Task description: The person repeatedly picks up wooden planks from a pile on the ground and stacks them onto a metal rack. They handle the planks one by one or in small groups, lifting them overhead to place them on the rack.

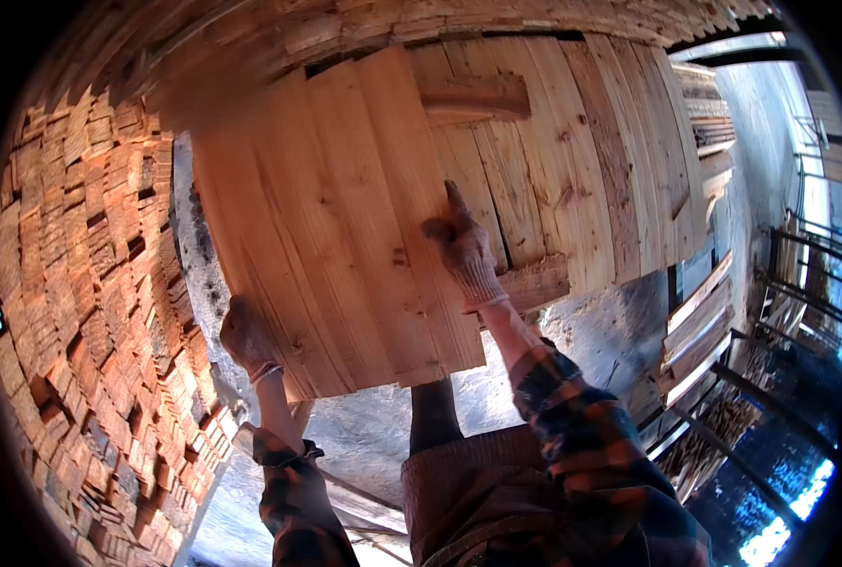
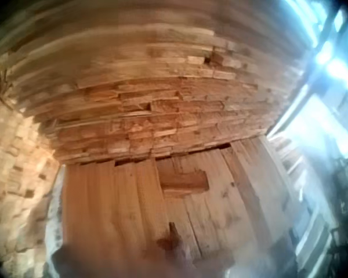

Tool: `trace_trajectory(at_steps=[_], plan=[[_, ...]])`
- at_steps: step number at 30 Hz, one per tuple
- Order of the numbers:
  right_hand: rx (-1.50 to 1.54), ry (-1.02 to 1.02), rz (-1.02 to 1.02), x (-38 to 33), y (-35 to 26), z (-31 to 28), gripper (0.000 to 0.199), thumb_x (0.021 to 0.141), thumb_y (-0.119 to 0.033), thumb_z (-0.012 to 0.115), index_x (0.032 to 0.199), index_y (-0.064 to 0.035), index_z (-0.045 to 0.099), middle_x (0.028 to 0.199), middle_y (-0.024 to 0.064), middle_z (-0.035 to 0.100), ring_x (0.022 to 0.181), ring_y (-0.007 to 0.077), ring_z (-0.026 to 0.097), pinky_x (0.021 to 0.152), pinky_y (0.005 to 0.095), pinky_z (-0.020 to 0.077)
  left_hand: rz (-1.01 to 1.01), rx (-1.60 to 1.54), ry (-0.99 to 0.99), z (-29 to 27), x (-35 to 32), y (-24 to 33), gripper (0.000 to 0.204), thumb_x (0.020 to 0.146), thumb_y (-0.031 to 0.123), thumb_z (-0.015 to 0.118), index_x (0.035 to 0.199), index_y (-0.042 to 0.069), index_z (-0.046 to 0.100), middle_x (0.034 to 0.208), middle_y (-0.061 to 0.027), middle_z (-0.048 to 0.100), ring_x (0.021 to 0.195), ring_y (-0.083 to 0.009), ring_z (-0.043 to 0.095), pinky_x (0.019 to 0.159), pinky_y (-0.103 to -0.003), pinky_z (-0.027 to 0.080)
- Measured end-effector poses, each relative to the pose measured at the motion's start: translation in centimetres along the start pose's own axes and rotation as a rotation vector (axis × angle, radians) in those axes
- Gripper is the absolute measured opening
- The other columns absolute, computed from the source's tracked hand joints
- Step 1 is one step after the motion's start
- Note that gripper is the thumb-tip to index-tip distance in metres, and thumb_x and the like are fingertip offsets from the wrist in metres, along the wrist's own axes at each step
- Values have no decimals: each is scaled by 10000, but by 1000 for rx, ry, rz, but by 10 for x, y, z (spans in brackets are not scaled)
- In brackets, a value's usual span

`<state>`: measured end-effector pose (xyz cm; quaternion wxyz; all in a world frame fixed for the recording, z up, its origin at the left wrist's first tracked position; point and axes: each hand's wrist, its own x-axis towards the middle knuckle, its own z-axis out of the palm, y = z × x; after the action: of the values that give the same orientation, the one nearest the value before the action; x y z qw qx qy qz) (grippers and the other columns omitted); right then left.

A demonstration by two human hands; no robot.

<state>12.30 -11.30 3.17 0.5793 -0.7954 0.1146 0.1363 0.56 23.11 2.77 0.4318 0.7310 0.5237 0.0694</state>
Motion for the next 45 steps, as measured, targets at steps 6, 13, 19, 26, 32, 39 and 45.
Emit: trace_trajectory(at_steps=[6, 13, 19, 26, 32, 39, 45], plan=[[-136, 63, -191, -2, 5, 37, 642, 843, -72, 577, 1436, -69, 332, 934, 164, 668, 847, 265, 647, 767, 360, 497, 526, 171, 85, -34, 51, -70, 269, 868, 261, 577, 826, -1, 626, 710, -117, 647, 592, -225, 604, 521, -347, 493], [-151, 46, -190, 2, 9, 26, 639, 840, -199, 641, 1393, -34, 368, 1061, 268, 606, 958, 399, 606, 812, 440, 493, 880, 627, 112, -37, 95, -126, 457, 928, 296, 525, 1234, -43, 550, 1185, -182, 599, 1064, -262, 585, 930, -366, 465], [-468, -272, -98, 1, -58, -75, 661, 866, -319, 617, 1399, -29, 354, 1123, 238, 590, 993, 424, 581, 856, 459, 477, 453, 190, -256, -13, 69, -95, 475, 928, 273, 511, 1253, -74, 525, 1244, -182, 571, 1113, -297, 554, 1006, -366, 422], [84, 298, -104, -19, 30, -326, 633, 857, -230, 677, 1415, -123, 400, 955, 82, 654, 831, 139, 602, 716, 287, 523, 568, -45, -222, 74, -62, 118, 512, 998, 310, 349, 1406, -1, 347, 1326, -131, 503, 1137, -254, 521, 1015, -361, 385], [406, 609, 420, -2, 135, -565, 635, 814, -123, 694, 1389, -72, 430, 904, 83, 652, 725, 124, 585, 681, 257, 500, 451, -538, -960, 272, -310, 267, 519, 1009, 291, 343, 1447, 18, 280, 1364, -152, 435, 1184, -268, 460, 1019, -346, 366], [542, 608, 718, 51, 342, -713, 769, 792, -181, 703, 1436, -12, 317, 1077, 141, 659, 944, 171, 638, 766, 270, 489, 675, -1, -1335, 646, -609, 308, 795, 823, 376, 689, 1404, -38, 338, 1403, -151, 427, 1247, -221, 437, 1040, -325, 369], [303, 652, 613, 87, 408, -776, 643, 806, -240, 687, 1356, -21, 436, 907, 83, 663, 752, 171, 579, 677, 317, 475, 845, 521, -1089, 800, -638, 236, 878, 782, 385, 734, 1427, -22, 299, 1427, -195, 387, 1302, -267, 393, 1062, -369, 343]])
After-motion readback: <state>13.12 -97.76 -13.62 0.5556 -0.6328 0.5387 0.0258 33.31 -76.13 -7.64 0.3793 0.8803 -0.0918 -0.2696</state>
